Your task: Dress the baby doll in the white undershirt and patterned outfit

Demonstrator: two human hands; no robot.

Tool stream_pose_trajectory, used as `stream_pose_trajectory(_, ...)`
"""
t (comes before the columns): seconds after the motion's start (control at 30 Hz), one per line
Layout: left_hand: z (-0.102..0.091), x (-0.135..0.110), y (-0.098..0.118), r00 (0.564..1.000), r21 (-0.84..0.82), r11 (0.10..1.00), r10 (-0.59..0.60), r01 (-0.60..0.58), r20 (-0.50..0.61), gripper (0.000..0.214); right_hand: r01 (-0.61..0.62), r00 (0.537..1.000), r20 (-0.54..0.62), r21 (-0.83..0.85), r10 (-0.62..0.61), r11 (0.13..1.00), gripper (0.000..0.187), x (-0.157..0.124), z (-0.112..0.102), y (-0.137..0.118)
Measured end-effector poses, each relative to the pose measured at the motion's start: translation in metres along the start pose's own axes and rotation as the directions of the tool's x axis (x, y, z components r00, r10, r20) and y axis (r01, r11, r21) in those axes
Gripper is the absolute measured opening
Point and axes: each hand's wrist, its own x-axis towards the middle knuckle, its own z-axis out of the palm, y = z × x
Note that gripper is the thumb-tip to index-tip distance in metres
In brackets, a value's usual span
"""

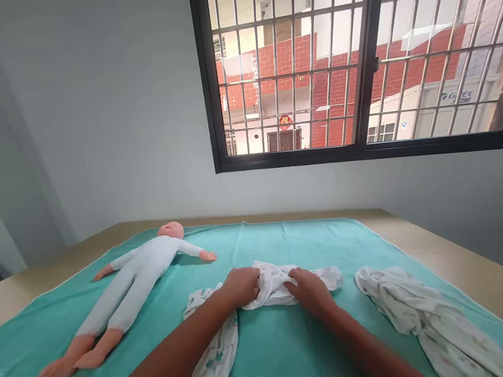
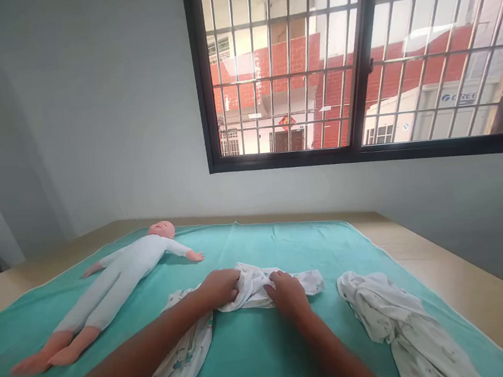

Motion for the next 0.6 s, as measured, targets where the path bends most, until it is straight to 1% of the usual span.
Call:
stream_pose_trajectory(0.07,-0.013,-0.003,0.015,0.998,-0.029,0.999,0.018,-0.02,-0.053,0.01,0.026,1.0,-0.014,0.077,-0.025,0.997,0.023,-0.001,0.0,-0.011)
stream_pose_trajectory(0.1,-0.022,-0.008,0.022,0.996,-0.061,0.998,0.021,-0.026,-0.088,0.013,0.032,0.999,-0.018,0.133,-0.03,0.991,0.027,-0.002,-0.001,-0.018)
stream_pose_trajectory(0.13,-0.033,-0.016,0.029,0.993,-0.108,0.994,0.017,-0.03,-0.119,0.016,0.03,1.0,-0.008,0.23,-0.029,0.973,0.03,-0.005,-0.002,-0.027)
stream_pose_trajectory(0.17,-0.044,-0.026,0.035,0.989,-0.159,0.987,0.016,-0.04,-0.148,0.019,0.019,0.999,0.022,0.361,-0.028,0.932,0.032,-0.009,-0.004,-0.038)
stream_pose_trajectory(0.2,-0.056,-0.039,0.039,0.984,-0.303,0.952,-0.002,-0.052,-0.176,0.019,-0.009,0.996,0.078,0.527,-0.038,0.85,0.031,-0.015,-0.005,-0.049)
stream_pose_trajectory(0.23,-0.067,-0.053,0.043,0.983,-0.423,0.904,-0.018,-0.063,-0.184,0.019,-0.057,0.986,0.152,0.697,-0.07,0.715,0.03,-0.022,-0.006,-0.06)
stream_pose_trajectory(0.27,-0.077,-0.069,0.045,0.985,-0.496,0.865,-0.015,-0.073,-0.171,0.02,-0.118,0.964,0.232,0.811,-0.128,0.573,0.028,-0.03,-0.007,-0.071)
stream_pose_trajectory(0.3,-0.086,-0.084,0.046,0.989,-0.542,0.838,-0.023,-0.059,-0.143,0.027,-0.187,0.929,0.31,0.864,-0.201,0.468,0.03,-0.038,-0.006,-0.082)
stream_pose_trajectory(0.33,-0.092,-0.099,0.046,0.995,-0.56,0.828,-0.031,-0.026,-0.093,0.042,-0.258,0.879,0.389,0.875,-0.276,0.409,0.033,-0.046,-0.004,-0.091)
stream_pose_trajectory(0.37,-0.095,-0.113,0.045,0.997,-0.55,0.835,-0.047,0.009,-0.055,0.056,-0.323,0.815,0.464,0.861,-0.348,0.393,0.033,-0.053,-0.001,-0.098)
stream_pose_trajectory(0.4,-0.095,-0.126,0.042,0.998,-0.52,0.853,-0.056,0.044,-0.006,0.066,-0.369,0.75,0.528,0.835,-0.399,0.409,0.031,-0.059,0.004,-0.103)
stream_pose_trajectory(0.43,-0.092,-0.136,0.038,0.998,-0.47,0.88,-0.054,0.068,0.042,0.073,-0.391,0.703,0.575,0.804,-0.418,0.447,0.025,-0.062,0.009,-0.105)
stream_pose_trajectory(0.47,-0.086,-0.145,0.033,0.995,-0.403,0.912,-0.046,0.079,0.092,0.077,-0.382,0.688,0.601,0.776,-0.406,0.501,0.018,-0.063,0.015,-0.104)
stream_pose_trajectory(0.5,-0.078,-0.152,0.027,0.989,-0.325,0.942,-0.033,0.079,0.145,0.081,-0.35,0.714,0.601,0.751,-0.359,0.56,0.014,-0.062,0.021,-0.101)
stream_pose_trajectory(0.53,-0.069,-0.157,0.021,0.981,-0.245,0.967,-0.021,0.068,0.191,0.084,-0.308,0.767,0.573,0.724,-0.289,0.617,0.015,-0.059,0.026,-0.095)
stream_pose_trajectory(0.6,-0.049,-0.165,0.008,0.964,-0.106,0.993,-0.023,0.053,0.264,0.09,-0.244,0.88,0.457,0.667,-0.127,0.704,0.024,-0.049,0.033,-0.077)
